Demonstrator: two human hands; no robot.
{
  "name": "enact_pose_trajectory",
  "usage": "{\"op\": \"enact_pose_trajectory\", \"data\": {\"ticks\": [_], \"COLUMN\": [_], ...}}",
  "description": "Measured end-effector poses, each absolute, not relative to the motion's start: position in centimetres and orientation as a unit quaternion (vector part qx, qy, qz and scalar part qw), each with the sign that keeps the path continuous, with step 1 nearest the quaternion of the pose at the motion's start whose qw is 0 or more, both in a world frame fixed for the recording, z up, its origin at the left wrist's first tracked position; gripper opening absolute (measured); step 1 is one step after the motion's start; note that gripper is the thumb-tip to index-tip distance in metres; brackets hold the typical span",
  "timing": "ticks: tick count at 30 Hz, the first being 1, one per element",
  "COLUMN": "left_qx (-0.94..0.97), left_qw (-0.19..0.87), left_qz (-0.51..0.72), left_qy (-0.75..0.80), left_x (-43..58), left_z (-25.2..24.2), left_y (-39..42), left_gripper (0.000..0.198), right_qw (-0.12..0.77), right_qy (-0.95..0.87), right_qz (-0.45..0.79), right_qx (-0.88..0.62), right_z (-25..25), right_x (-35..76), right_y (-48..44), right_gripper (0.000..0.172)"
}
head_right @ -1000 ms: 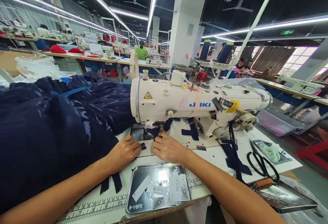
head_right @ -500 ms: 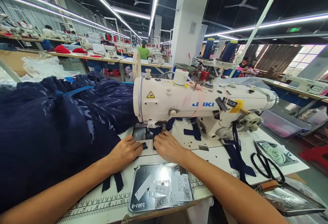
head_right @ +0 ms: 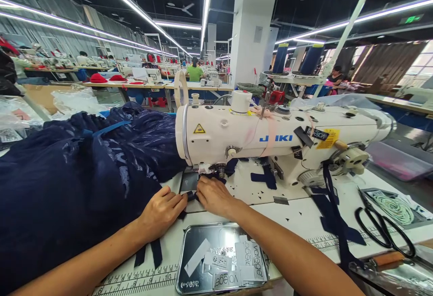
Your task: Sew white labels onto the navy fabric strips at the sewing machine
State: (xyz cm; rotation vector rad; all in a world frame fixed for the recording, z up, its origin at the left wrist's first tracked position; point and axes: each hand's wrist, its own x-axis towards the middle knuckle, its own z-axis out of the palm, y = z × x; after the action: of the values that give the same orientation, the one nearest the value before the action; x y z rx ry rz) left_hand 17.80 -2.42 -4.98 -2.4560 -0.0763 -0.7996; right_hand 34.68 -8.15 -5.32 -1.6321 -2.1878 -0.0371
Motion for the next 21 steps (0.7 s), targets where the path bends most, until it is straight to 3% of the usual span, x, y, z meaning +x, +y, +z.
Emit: {"op": "enact_pose_trajectory", "data": {"ticks": [10,21], "left_qx": [-0.915,-0.931], "left_qw": [0.284,0.280], "left_qz": [-0.284,-0.232], "left_qy": [-0.015,-0.003], "left_x": [18.1,18.5], "left_z": [-4.9,-5.5], "left_y": [-2.5,-2.3], "left_gripper": [0.030,0.027], "right_qw": [0.306,0.339], "right_qy": [-0.714,-0.725], "right_qz": [0.075,0.087], "right_qx": [-0.625,-0.593], "right_z": [-6.0,-6.0], "right_x": [34.2,34.5], "right_y": [-7.7,-8.0], "right_gripper": [0.018,0.017]}}
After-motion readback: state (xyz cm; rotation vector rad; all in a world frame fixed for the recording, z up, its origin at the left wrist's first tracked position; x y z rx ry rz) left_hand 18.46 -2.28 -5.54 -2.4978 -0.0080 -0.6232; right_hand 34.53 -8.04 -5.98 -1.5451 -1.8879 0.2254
